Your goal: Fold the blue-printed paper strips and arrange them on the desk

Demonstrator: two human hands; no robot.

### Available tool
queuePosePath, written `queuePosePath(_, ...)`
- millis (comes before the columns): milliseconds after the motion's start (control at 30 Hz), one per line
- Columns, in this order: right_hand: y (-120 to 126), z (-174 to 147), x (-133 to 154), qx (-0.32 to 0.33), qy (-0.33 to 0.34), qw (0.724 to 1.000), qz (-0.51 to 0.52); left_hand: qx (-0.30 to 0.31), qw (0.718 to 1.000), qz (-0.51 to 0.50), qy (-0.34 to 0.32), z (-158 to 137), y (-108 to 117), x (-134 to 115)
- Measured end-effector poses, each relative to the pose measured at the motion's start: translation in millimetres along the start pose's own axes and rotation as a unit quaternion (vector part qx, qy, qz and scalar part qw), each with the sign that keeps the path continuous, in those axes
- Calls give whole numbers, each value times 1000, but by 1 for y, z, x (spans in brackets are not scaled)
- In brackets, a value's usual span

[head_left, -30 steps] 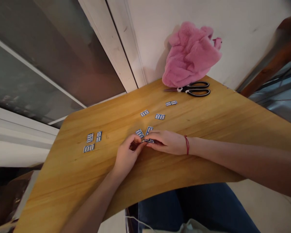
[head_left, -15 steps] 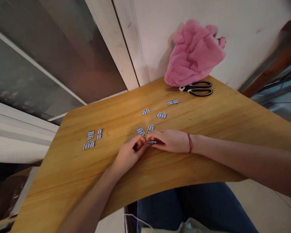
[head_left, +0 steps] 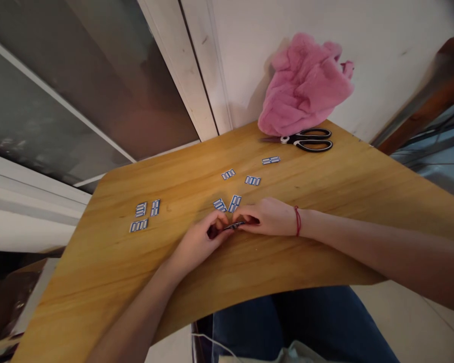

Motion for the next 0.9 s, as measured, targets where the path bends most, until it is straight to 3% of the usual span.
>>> queuePosePath(200,-1,1,-1,-2,-5,1000,9,8,1000,18,6,1,-3,-1)
queuePosePath(467,0,1,-3,-12,-5,1000,27,38,998,-55,-1,0,2,2)
queuePosePath(900,-1,1,-3,-23,-3,999,36,29,1000,-5,0,0,-2,-2)
Point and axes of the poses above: each hand's wrist, its own z-axis towards the middle knuckle, its own y-axis out of the back of the hand, x = y × z, the point moved 7 cm from there along z, towards the middle knuckle, and after that the axes turned 3 degrees about y, right-handed, at the moved point
